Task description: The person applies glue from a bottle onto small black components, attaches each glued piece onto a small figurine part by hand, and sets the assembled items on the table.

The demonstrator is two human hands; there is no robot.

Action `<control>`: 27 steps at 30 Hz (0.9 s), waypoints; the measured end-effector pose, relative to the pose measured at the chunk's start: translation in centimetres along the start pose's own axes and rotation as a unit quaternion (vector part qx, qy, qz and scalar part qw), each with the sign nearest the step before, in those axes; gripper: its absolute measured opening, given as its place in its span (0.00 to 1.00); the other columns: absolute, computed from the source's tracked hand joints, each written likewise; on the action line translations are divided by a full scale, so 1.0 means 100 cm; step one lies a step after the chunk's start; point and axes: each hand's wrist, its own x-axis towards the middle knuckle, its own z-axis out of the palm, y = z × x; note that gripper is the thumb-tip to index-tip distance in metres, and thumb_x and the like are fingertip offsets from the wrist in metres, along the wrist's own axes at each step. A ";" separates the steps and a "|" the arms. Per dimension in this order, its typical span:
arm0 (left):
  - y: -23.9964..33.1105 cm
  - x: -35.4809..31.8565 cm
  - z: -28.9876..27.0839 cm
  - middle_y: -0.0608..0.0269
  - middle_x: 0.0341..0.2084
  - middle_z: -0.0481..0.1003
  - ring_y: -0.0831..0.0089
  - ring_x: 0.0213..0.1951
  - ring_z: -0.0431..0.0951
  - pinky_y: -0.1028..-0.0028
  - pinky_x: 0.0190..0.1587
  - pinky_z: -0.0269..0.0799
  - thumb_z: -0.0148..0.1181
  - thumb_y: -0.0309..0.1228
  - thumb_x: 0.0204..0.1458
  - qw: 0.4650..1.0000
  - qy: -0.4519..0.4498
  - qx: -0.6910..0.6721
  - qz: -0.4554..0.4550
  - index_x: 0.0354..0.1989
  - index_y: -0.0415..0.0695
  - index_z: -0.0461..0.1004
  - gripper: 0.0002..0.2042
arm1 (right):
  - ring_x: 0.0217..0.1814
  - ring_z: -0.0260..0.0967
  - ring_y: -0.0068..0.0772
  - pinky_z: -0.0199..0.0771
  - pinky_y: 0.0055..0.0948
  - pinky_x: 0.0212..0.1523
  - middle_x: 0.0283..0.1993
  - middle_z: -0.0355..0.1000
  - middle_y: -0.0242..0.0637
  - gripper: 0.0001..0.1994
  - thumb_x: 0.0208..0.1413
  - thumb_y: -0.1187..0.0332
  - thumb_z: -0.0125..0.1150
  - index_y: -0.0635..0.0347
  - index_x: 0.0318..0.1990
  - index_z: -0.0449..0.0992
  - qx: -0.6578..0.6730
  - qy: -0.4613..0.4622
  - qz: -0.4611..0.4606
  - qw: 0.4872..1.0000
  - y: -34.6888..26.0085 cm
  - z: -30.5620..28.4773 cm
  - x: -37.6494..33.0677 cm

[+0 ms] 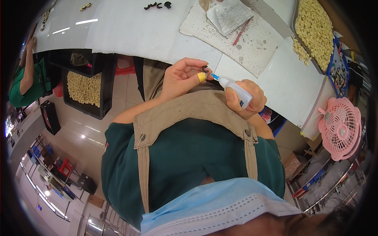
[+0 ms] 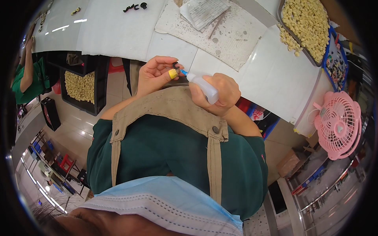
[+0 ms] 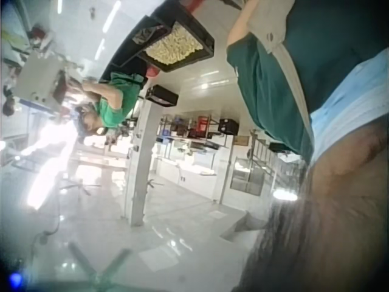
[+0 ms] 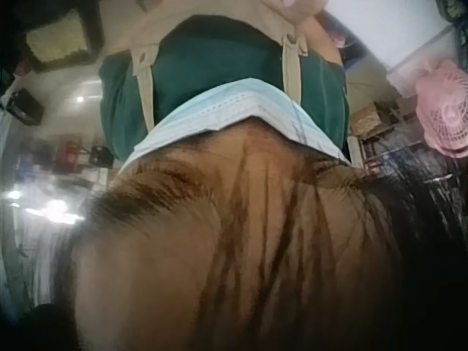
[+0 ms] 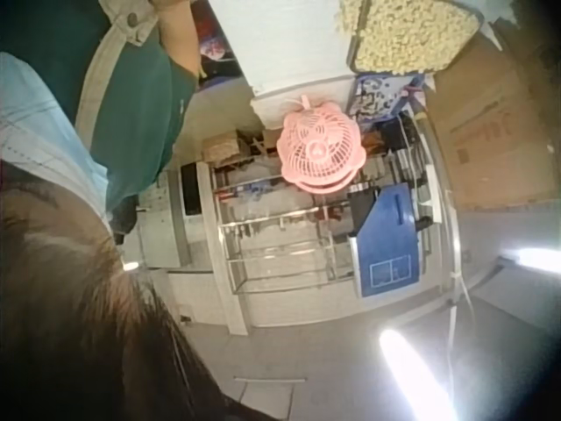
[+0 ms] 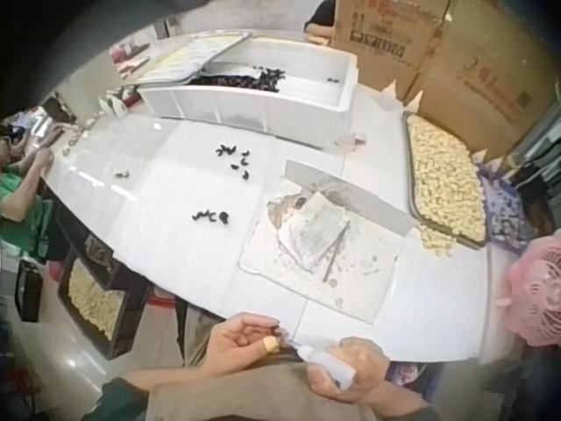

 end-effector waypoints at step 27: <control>0.003 0.005 0.002 0.54 0.37 0.73 0.68 0.38 0.76 0.77 0.37 0.71 0.56 0.19 0.47 0.997 0.069 0.007 -0.018 0.45 0.34 0.65 0.15 | 0.25 0.63 0.21 0.64 0.20 0.25 0.27 0.67 0.36 0.15 0.44 0.76 0.62 0.68 0.38 0.65 0.027 0.103 0.164 0.981 0.016 -0.013 0.022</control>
